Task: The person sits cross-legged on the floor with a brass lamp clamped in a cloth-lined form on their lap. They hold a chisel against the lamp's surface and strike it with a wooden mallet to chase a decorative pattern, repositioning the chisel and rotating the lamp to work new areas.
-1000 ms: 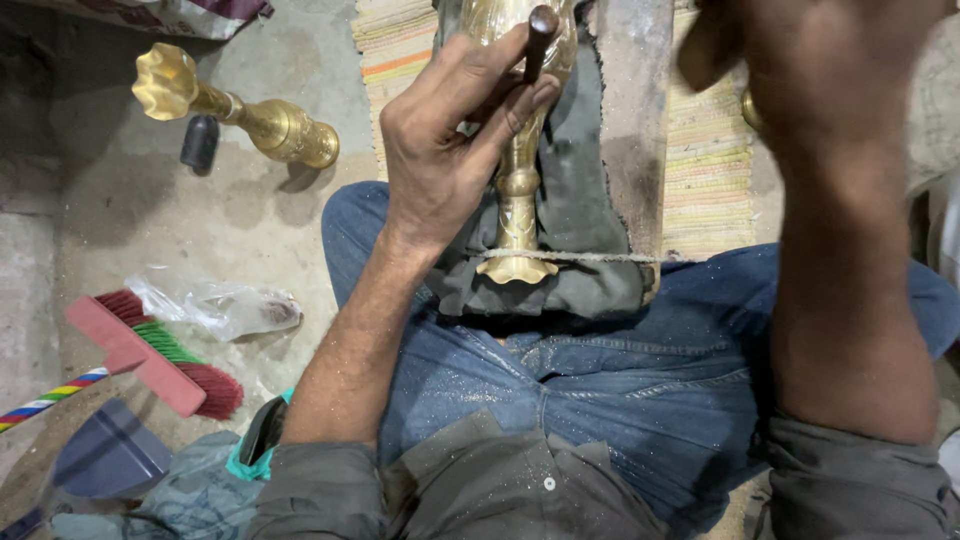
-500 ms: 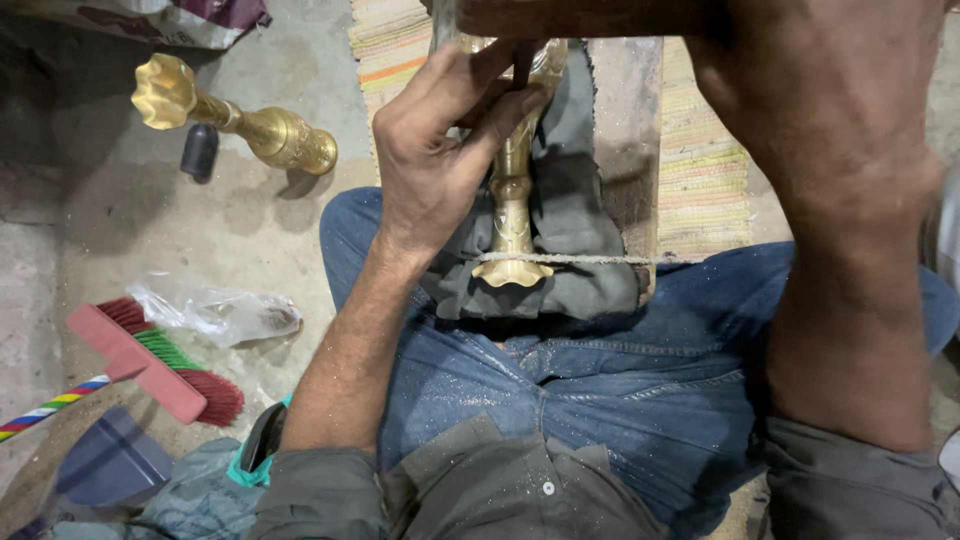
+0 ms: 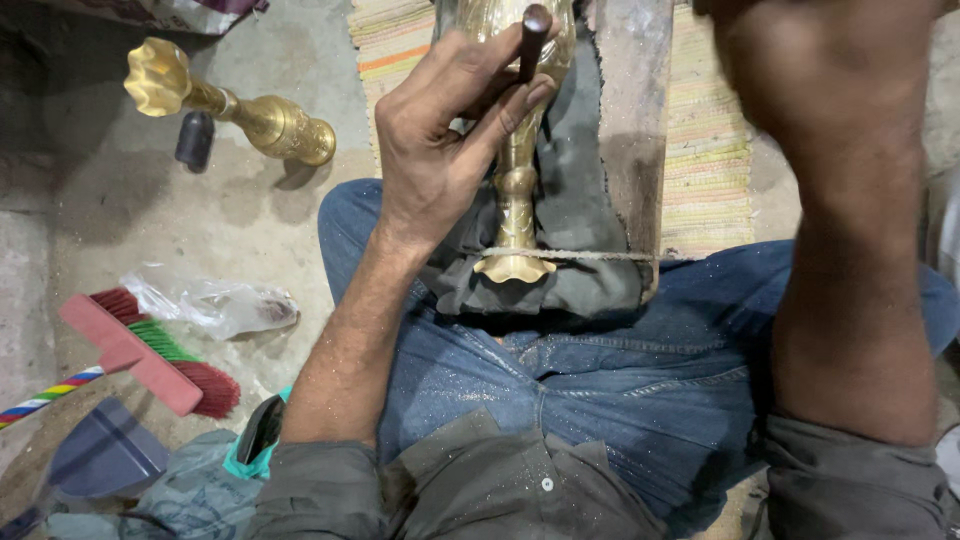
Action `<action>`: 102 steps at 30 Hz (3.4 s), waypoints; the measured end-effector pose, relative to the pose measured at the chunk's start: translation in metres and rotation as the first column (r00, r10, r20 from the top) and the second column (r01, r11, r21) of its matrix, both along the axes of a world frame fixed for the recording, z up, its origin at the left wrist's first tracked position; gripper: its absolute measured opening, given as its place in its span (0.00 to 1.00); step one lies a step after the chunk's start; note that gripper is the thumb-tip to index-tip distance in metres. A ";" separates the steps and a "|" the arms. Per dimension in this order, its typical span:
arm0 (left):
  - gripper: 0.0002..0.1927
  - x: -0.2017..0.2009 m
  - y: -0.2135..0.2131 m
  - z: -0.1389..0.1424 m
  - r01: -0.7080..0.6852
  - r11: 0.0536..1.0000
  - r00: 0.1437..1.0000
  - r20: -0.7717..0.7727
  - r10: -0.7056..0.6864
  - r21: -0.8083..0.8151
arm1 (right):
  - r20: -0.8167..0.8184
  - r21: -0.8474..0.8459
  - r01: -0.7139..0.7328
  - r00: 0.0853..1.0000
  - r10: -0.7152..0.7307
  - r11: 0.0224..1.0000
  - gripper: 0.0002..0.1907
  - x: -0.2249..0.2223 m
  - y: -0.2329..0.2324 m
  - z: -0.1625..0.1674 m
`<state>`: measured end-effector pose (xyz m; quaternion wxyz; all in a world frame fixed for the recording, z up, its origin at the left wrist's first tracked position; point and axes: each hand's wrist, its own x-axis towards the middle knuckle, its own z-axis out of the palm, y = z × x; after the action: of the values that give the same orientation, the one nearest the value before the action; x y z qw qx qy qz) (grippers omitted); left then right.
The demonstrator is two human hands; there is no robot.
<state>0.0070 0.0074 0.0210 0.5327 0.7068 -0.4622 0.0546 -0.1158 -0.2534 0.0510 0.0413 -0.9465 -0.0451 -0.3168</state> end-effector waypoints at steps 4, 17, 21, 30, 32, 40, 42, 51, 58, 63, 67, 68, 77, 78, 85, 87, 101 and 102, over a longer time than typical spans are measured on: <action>0.18 0.004 0.000 -0.002 0.054 0.998 0.999 -0.002 -0.054 -0.032 | 0.016 -0.050 0.008 1.000 -0.007 0.999 0.02 0.000 0.003 -0.002; 0.18 0.003 0.002 0.002 0.069 0.995 0.997 -0.016 -0.070 -0.077 | -0.013 -0.279 0.114 0.992 -0.122 0.953 0.05 -0.004 0.009 0.003; 0.18 0.002 0.002 0.004 0.060 0.998 0.992 -0.107 -0.061 -0.008 | -0.010 -0.353 0.131 0.990 -0.143 0.926 0.08 -0.011 0.012 0.008; 0.19 0.008 0.004 -0.001 0.105 0.993 0.995 0.006 -0.104 -0.049 | -0.021 0.005 -0.007 1.000 0.007 1.000 0.05 0.000 0.003 -0.007; 0.20 0.009 0.005 -0.004 0.112 0.993 0.993 -0.029 -0.113 -0.026 | -0.022 -0.033 0.013 1.000 -0.014 0.999 0.05 -0.001 0.004 -0.005; 0.19 0.012 0.006 -0.008 0.137 0.989 0.988 -0.065 -0.140 -0.045 | 0.051 -0.359 0.160 0.987 -0.151 0.919 0.05 -0.003 0.017 0.009; 0.19 0.011 0.006 -0.005 0.135 0.990 0.989 -0.049 -0.137 -0.049 | 0.014 -0.350 0.161 0.986 -0.167 0.923 0.05 -0.001 0.019 0.012; 0.17 0.007 0.003 0.005 0.101 0.994 0.992 -0.078 -0.103 -0.028 | -0.012 -0.357 0.141 0.988 -0.155 0.923 0.05 -0.007 0.019 0.013; 0.14 0.011 0.010 -0.011 0.155 0.981 0.963 -0.202 -0.176 -0.114 | -0.023 0.025 -0.008 1.000 0.009 1.000 0.09 0.003 0.017 -0.005; 0.14 0.009 0.015 -0.025 -0.111 0.893 0.933 -0.356 -0.057 -0.436 | -0.213 0.544 0.049 0.974 0.081 0.838 0.20 0.052 0.038 -0.015; 0.15 0.004 0.030 -0.029 -0.302 0.873 0.851 -0.522 0.065 -0.383 | -0.352 0.858 0.164 0.878 0.324 0.487 0.31 0.077 0.040 -0.023; 0.15 0.004 0.033 -0.029 -0.329 0.885 0.836 -0.538 0.110 -0.331 | -0.292 0.887 0.094 0.873 0.391 0.452 0.32 0.080 0.039 -0.024; 0.16 0.002 0.014 -0.003 0.066 0.990 0.974 -0.207 -0.091 -0.128 | -0.244 0.952 0.149 0.896 0.370 0.267 0.28 0.064 0.036 -0.024; 0.16 0.003 0.011 0.001 0.099 0.992 0.987 -0.121 -0.108 -0.078 | -0.285 0.925 0.181 0.912 0.295 0.333 0.25 0.058 0.036 -0.023; 0.20 0.020 0.005 0.010 0.135 0.985 0.988 0.061 -0.142 0.105 | -0.041 0.254 0.064 0.998 -0.055 0.965 0.13 0.009 0.015 -0.022; 0.18 0.021 0.003 0.008 0.149 0.984 0.985 0.078 -0.157 0.102 | -0.034 0.252 0.051 0.998 -0.044 0.966 0.13 0.000 0.010 -0.024; 0.18 0.014 0.003 0.006 0.102 0.988 0.988 0.103 -0.114 0.114 | 0.129 -0.035 0.150 0.981 -0.144 0.988 0.12 -0.012 -0.001 -0.020; 0.18 0.014 0.003 0.006 0.108 0.989 0.987 0.109 -0.119 0.105 | 0.117 -0.016 0.141 0.983 -0.138 0.990 0.11 -0.013 -0.001 -0.019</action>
<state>0.0214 0.0100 0.0270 0.4718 0.7004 -0.5339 0.0417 -0.1288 -0.2543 0.0323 0.0049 -0.9279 0.0154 -0.3724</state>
